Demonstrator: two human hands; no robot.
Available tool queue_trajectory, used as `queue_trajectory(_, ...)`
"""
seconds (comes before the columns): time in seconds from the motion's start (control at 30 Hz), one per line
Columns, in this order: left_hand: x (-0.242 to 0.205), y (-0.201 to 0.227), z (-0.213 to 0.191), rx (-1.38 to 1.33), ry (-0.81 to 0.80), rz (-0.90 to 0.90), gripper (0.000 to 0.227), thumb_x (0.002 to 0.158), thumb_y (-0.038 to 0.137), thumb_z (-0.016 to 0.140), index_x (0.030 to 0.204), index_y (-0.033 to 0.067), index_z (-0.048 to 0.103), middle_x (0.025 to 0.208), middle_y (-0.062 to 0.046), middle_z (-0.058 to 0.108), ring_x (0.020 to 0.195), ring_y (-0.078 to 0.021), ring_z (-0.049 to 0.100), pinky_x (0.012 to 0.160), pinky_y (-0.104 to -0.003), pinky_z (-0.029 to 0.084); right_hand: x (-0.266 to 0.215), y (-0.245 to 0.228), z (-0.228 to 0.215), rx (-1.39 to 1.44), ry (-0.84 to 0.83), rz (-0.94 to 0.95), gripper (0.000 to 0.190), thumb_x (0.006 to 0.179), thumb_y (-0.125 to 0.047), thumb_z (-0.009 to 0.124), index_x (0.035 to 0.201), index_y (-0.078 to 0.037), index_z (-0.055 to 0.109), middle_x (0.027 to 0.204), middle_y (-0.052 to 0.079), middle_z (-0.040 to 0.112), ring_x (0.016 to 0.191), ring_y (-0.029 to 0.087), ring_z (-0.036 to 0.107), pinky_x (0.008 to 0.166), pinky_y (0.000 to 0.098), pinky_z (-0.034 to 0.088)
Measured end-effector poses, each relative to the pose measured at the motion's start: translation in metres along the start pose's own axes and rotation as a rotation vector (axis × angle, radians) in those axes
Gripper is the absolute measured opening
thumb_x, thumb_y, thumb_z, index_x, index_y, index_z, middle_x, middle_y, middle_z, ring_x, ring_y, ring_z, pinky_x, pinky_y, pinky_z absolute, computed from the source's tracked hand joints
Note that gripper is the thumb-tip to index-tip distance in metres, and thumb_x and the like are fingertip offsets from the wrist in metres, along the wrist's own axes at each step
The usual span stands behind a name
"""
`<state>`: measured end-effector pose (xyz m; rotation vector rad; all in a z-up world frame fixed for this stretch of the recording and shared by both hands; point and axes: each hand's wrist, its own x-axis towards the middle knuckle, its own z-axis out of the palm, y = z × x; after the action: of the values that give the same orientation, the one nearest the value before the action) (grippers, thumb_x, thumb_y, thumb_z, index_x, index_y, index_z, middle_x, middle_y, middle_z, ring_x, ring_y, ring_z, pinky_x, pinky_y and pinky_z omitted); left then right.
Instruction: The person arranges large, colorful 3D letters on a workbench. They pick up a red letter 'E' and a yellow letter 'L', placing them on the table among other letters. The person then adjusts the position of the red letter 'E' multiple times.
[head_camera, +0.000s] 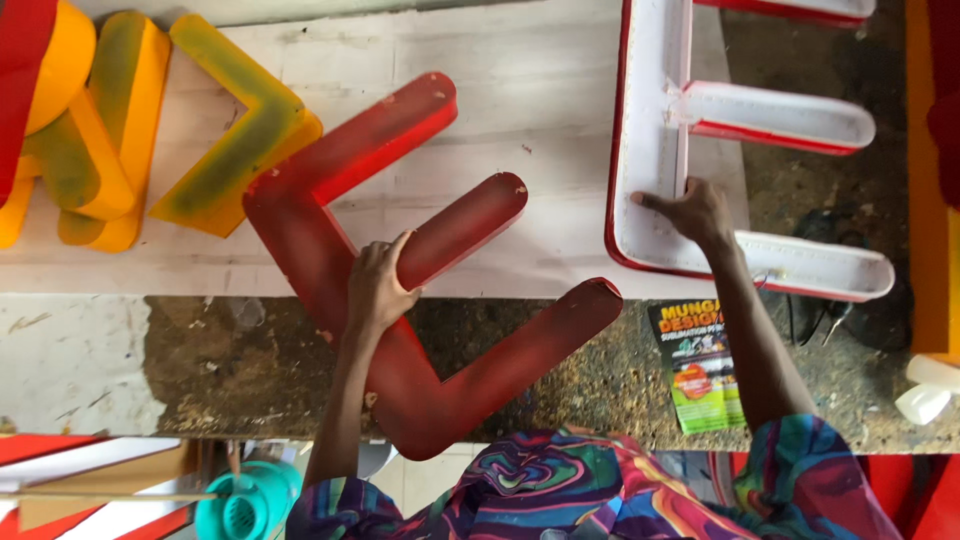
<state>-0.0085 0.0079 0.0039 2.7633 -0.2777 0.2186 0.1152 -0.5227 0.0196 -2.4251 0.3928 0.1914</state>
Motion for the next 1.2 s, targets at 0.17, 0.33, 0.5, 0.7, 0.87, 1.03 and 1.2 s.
queue_trajectory(0.17,-0.043,-0.020,-0.043,-0.031,0.054,0.025,0.117,0.056,0.031,0.106,0.165,0.0164,0.065,0.122,-0.016,0.074,0.112,-0.0389,0.072,0.103,-0.052,0.057,-0.015,-0.007,0.027,0.124,-0.023,-0.005,0.097,0.070,-0.078,0.102,0.109,0.007,0.072,0.105,0.037,0.071,0.111,0.060,0.071,0.092,0.0628,0.054)
queue_trajectory(0.33,-0.064,-0.009,-0.086,-0.155,0.084,-0.020,0.108,0.070,0.035,0.104,0.168,0.0177,0.063,0.123,-0.017,0.073,0.122,-0.0415,0.071,0.108,-0.054,0.055,-0.053,-0.014,0.065,-0.122,-0.113,-0.068,0.098,0.075,-0.090,0.090,0.103,0.003,0.077,0.103,0.034,0.079,0.106,0.054,0.078,0.084,0.0609,0.061)
queue_trajectory(0.5,-0.065,0.021,-0.098,-0.246,0.053,-0.050,0.115,0.067,0.040,0.108,0.170,0.0179,0.061,0.134,-0.022,0.075,0.129,-0.0420,0.071,0.111,-0.058,0.054,-0.103,-0.013,0.103,-0.230,-0.237,-0.133,0.108,0.076,-0.101,0.080,0.116,-0.001,0.078,0.115,0.031,0.082,0.115,0.051,0.080,0.090,0.0622,0.064)
queue_trajectory(0.7,-0.028,0.068,-0.072,-0.429,0.082,0.047,0.109,0.074,0.048,0.109,0.168,0.0201,0.062,0.134,-0.015,0.072,0.128,-0.0362,0.070,0.110,-0.057,0.054,-0.143,-0.023,0.131,-0.360,-0.257,-0.143,0.101,0.092,-0.097,0.064,0.129,-0.003,0.072,0.125,0.028,0.083,0.121,0.046,0.081,0.096,0.0597,0.064)
queue_trajectory(0.87,0.020,0.109,-0.050,-0.490,-0.015,0.078,0.106,0.073,0.041,0.106,0.167,0.0206,0.064,0.135,-0.015,0.074,0.130,-0.0353,0.072,0.112,-0.053,0.056,-0.148,0.003,0.114,-0.150,-0.158,-0.247,0.066,0.099,-0.075,0.073,0.139,-0.022,0.066,0.118,0.010,0.084,0.113,0.044,0.082,0.094,0.0628,0.062)
queue_trajectory(1.03,0.058,0.146,-0.015,-0.451,-0.079,0.179,0.106,0.074,0.046,0.103,0.168,0.0202,0.062,0.134,-0.014,0.073,0.128,-0.0370,0.071,0.111,-0.055,0.055,-0.180,0.092,0.044,0.803,-0.116,-0.045,0.050,0.111,-0.060,0.059,0.133,-0.019,0.077,0.116,0.017,0.086,0.112,0.044,0.081,0.101,0.0612,0.061)
queue_trajectory(1.2,0.115,0.179,0.032,-0.326,0.002,0.341,0.109,0.066,0.049,0.105,0.165,0.0218,0.067,0.130,-0.010,0.075,0.123,-0.0307,0.072,0.110,-0.047,0.056,-0.203,0.188,0.000,1.590,0.117,0.220,0.067,0.116,-0.078,0.050,0.135,-0.020,0.078,0.125,0.012,0.083,0.105,0.028,0.083,0.097,0.0423,0.066)
